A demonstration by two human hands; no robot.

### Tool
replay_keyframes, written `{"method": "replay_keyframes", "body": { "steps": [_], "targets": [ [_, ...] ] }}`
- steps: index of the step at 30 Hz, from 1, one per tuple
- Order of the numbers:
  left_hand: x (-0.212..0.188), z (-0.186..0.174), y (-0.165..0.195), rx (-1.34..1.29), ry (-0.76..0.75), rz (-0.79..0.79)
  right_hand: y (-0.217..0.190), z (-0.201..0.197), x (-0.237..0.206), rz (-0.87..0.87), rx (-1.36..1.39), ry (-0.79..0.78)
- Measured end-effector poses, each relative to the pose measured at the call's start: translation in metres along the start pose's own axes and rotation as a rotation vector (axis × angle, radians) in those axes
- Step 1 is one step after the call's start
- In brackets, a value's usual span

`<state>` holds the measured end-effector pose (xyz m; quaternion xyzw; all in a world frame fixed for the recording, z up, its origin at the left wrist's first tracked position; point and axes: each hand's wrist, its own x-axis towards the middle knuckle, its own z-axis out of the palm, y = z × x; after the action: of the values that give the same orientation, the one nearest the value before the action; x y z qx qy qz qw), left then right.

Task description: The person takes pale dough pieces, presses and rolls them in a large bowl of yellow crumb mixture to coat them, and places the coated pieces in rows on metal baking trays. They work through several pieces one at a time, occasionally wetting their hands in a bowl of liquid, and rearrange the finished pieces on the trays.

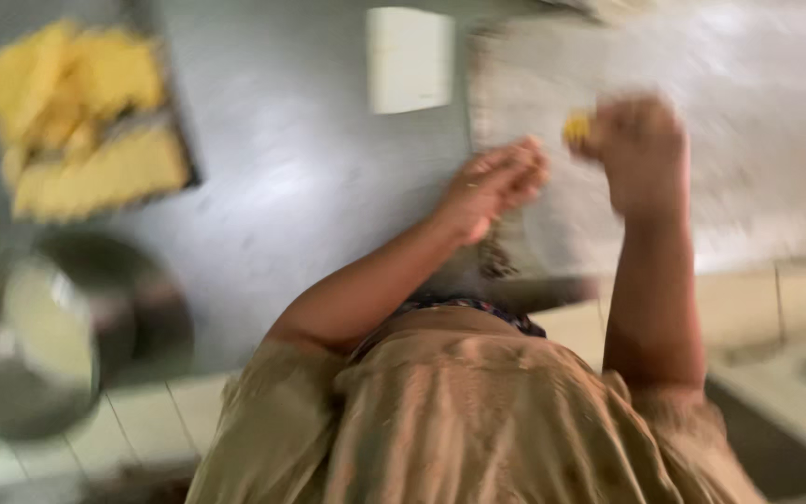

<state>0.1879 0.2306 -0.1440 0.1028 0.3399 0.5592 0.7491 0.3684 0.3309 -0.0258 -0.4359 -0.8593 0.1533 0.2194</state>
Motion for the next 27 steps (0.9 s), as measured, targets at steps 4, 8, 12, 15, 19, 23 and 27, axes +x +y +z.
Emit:
{"method": "replay_keyframes", "body": {
  "steps": [4, 8, 12, 15, 19, 23, 27],
  "targets": [
    [-0.013, -0.011, -0.005, -0.161, 0.072, 0.028, -0.057, 0.029, -0.016, 0.262, 0.654, -0.157],
    [-0.041, -0.036, 0.000, -0.279, 0.010, 0.156, -0.089, 0.051, -0.014, -0.127, 0.452, -0.216],
    [-0.068, -0.057, 0.013, -0.284, 0.136, 0.263, -0.116, 0.063, -0.005, -0.269, 0.494, -0.292],
    [-0.090, -0.068, 0.024, -0.262, 0.190, 0.366, -0.140, 0.070, 0.001, -0.431, 0.426, -0.296],
    [-0.114, -0.080, 0.038, -0.283, 0.274, 0.455, -0.178, 0.082, -0.004, -0.587, 0.468, -0.251],
    [-0.148, -0.094, 0.051, -0.283, 0.107, 0.632, -0.216, 0.097, -0.006, -0.628, 0.473, -0.243],
    [-0.193, -0.109, 0.071, -0.333, 0.205, 0.532, -0.255, 0.111, -0.007, -0.628, 0.496, -0.255]
  ]
}}
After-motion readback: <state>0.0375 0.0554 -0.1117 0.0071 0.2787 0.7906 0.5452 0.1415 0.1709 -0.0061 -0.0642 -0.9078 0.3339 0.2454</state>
